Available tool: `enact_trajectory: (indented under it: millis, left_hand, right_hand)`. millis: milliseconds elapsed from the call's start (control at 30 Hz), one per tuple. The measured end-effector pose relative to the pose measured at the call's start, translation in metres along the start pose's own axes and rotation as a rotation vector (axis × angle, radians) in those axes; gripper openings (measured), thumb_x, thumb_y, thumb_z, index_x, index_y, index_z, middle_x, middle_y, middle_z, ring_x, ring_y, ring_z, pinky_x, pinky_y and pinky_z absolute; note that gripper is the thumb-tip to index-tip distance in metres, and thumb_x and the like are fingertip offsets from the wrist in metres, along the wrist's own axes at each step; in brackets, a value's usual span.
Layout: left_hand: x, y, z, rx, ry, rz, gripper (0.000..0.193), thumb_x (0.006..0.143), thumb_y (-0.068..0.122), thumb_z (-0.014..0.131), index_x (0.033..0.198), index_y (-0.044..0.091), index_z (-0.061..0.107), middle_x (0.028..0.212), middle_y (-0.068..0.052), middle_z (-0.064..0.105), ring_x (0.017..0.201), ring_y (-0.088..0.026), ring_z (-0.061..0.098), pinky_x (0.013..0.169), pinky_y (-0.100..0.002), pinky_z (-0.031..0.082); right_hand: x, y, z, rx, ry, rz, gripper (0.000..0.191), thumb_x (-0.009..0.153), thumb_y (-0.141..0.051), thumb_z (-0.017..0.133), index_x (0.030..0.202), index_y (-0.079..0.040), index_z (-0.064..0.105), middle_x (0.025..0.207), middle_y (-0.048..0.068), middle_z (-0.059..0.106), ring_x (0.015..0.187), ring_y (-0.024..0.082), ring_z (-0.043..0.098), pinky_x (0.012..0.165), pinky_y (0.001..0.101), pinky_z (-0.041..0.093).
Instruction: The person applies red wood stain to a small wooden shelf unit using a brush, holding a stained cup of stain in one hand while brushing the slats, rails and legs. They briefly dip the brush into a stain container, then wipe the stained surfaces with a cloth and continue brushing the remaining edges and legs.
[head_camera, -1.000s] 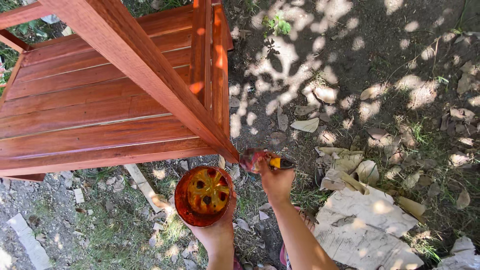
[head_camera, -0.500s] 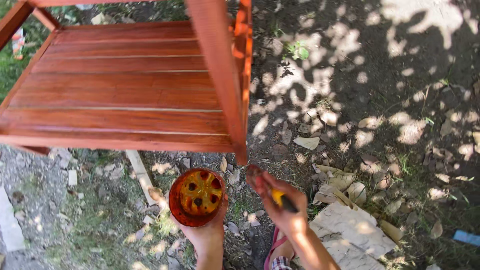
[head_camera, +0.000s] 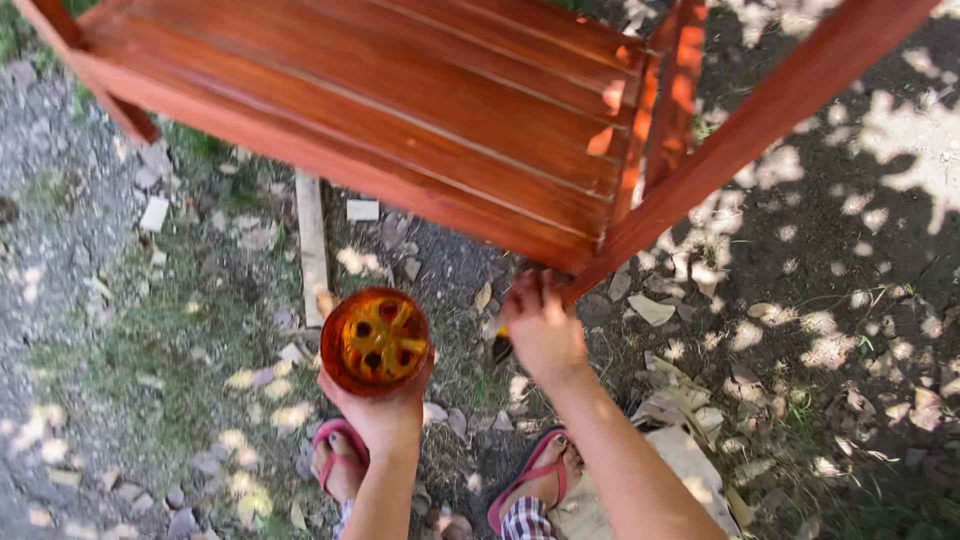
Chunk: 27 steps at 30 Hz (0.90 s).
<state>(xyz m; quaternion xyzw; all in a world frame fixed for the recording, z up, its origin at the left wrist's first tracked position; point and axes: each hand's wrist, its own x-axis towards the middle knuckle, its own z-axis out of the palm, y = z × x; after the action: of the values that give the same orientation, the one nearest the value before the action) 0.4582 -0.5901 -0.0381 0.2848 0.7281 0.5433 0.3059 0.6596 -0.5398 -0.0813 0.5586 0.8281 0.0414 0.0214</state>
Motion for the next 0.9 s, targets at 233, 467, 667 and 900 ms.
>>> enact_trajectory:
  millis: [233, 467, 667, 900]
  left_hand:
    - [0.027, 0.029, -0.024, 0.405, -0.135, 0.203, 0.112, 0.047, 0.015, 0.099, 0.144, 0.008, 0.044, 0.14, -0.013, 0.045, 0.135, -0.032, 0.04, 0.118, -0.042, 0.038]
    - [0.047, 0.05, -0.032, 0.289, -0.248, 0.239, 0.108, 0.048, 0.013, 0.098, 0.142, 0.008, 0.047, 0.14, -0.013, 0.051, 0.135, -0.035, 0.043, 0.118, -0.045, 0.037]
    - [0.069, 0.046, -0.048, 0.287, -0.284, 0.287, 0.103, 0.051, 0.013, 0.097, 0.142, 0.006, 0.05, 0.139, -0.011, 0.056, 0.134, -0.036, 0.044, 0.117, -0.046, 0.038]
    - [0.09, 0.035, -0.073, 0.315, -0.243, 0.191, 0.095, 0.057, 0.011, 0.093, 0.143, 0.007, 0.051, 0.14, -0.018, 0.049, 0.135, -0.035, 0.047, 0.115, -0.044, 0.042]
  right_hand:
    - [0.023, -0.01, 0.015, -0.069, -0.146, 0.112, 0.032, 0.087, -0.017, 0.061, 0.116, -0.006, 0.069, 0.129, 0.024, 0.064, 0.121, 0.043, 0.063, 0.093, 0.0491, 0.057]
    - [0.018, -0.031, 0.01, -0.252, -0.149, 0.029, 0.033, 0.085, -0.02, 0.062, 0.114, -0.007, 0.071, 0.125, 0.024, 0.067, 0.112, 0.043, 0.068, 0.081, 0.0469, 0.063]
    - [0.03, -0.038, 0.01, -0.276, -0.18, 0.107, 0.032, 0.088, -0.02, 0.063, 0.115, -0.006, 0.07, 0.124, 0.025, 0.067, 0.112, 0.04, 0.069, 0.077, 0.0457, 0.065]
    - [0.025, -0.045, -0.008, -0.332, -0.307, 0.022, 0.036, 0.09, -0.022, 0.061, 0.121, -0.004, 0.07, 0.124, 0.026, 0.067, 0.112, 0.037, 0.069, 0.073, 0.0442, 0.065]
